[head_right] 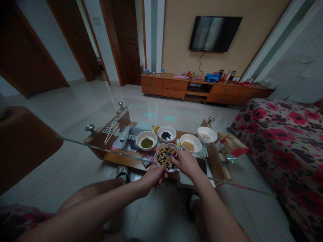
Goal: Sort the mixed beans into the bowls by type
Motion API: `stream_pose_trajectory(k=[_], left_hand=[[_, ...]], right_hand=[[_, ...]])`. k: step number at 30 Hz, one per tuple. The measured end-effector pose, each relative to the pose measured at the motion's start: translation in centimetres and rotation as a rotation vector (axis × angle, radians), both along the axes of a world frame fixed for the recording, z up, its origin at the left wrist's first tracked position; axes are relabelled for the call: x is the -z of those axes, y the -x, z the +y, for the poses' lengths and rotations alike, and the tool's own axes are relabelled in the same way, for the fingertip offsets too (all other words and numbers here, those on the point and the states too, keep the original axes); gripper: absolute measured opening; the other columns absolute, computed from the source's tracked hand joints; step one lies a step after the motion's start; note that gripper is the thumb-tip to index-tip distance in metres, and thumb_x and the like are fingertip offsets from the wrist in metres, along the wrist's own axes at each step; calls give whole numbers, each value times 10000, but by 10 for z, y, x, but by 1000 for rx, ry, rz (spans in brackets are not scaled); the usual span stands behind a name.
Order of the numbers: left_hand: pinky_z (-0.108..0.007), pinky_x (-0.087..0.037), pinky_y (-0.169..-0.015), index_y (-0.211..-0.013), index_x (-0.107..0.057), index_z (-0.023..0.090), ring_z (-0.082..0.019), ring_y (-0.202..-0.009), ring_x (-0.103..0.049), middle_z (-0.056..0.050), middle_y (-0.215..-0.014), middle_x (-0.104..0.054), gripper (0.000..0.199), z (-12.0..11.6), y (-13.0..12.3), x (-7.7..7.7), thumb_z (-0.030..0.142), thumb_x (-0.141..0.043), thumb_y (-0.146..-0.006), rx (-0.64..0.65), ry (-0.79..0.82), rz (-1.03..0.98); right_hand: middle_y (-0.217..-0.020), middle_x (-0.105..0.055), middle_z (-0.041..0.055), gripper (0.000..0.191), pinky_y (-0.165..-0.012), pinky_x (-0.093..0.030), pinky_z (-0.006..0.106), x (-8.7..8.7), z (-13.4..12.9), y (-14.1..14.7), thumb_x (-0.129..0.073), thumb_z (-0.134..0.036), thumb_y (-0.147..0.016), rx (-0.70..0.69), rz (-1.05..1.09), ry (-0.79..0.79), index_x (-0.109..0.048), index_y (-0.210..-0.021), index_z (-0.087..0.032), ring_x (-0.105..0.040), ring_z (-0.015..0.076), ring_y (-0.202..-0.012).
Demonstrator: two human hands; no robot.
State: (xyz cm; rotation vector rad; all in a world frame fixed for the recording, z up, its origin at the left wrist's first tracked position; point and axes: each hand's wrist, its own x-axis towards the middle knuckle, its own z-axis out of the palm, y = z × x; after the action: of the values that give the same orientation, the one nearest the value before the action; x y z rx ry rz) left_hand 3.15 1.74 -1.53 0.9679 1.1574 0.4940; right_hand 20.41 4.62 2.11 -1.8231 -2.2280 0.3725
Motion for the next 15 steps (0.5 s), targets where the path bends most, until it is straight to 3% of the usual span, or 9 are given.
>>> stream_pose_trajectory(k=[15], left_hand=[[-193,-221,-352,-605,-535,169,-78,-336,-316,45,-414,-380,329,1,1,1,328,-388,-852,3,2,2]], right_hand=[[-729,-662,31,219,-569,-363,247,-5,0,-8,-504,-384,-842,19,120,-1,-629,-871,-207,-592,170,-652]])
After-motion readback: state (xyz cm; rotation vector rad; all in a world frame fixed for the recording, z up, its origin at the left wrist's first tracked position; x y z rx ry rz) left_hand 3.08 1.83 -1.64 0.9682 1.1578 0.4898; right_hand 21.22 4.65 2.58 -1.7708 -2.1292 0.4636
